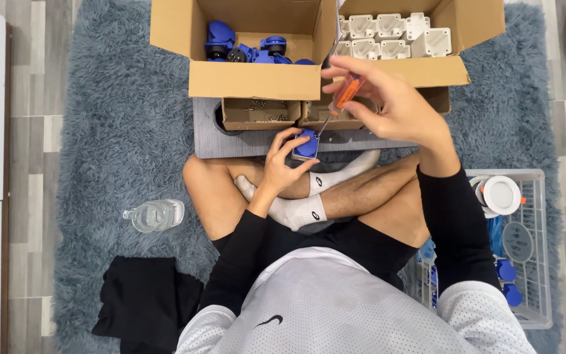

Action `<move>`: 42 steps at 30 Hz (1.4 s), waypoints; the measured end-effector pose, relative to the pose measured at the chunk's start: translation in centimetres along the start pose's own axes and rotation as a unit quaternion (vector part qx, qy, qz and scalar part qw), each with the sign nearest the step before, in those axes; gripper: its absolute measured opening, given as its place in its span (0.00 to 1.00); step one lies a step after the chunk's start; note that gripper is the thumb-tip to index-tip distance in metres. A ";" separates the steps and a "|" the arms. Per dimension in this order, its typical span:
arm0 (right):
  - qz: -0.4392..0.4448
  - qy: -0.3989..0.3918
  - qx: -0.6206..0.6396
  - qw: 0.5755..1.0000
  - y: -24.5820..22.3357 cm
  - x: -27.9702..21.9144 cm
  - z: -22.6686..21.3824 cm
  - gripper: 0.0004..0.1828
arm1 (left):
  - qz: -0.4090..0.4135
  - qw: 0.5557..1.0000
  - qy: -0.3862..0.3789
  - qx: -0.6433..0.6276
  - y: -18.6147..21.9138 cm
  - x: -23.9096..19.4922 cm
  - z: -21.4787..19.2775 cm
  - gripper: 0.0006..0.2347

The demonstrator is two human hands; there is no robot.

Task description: Assembling and inspecting electrical components using a screwdriver while sitting on the floor

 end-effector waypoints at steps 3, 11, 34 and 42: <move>-0.043 0.066 -0.128 0.989 -1.6 0.2 -0.3 0.38 | 0.001 1.000 0.001 -0.007 -0.4 -0.1 0.1 0.23; -0.119 0.182 -0.305 0.927 -0.8 0.4 0.7 0.34 | 0.006 1.000 0.005 -0.009 -0.3 -0.1 0.1 0.23; -0.159 0.195 -0.358 0.899 -1.1 -0.5 1.5 0.35 | 0.029 0.999 0.016 -0.039 0.5 -0.3 -0.3 0.23; -0.075 0.075 -0.257 0.961 -2.6 -0.1 2.3 0.45 | 0.027 0.999 0.016 -0.038 -0.1 -0.5 -0.2 0.23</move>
Point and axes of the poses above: each hand's wrist, its own x-axis towards the middle knuckle, its own z-axis out of the palm, y = z × x, the point moved 7 cm from there along x, towards the middle knuckle, and after that the axes turned 1 degree about -y, right-handed, at the moved point
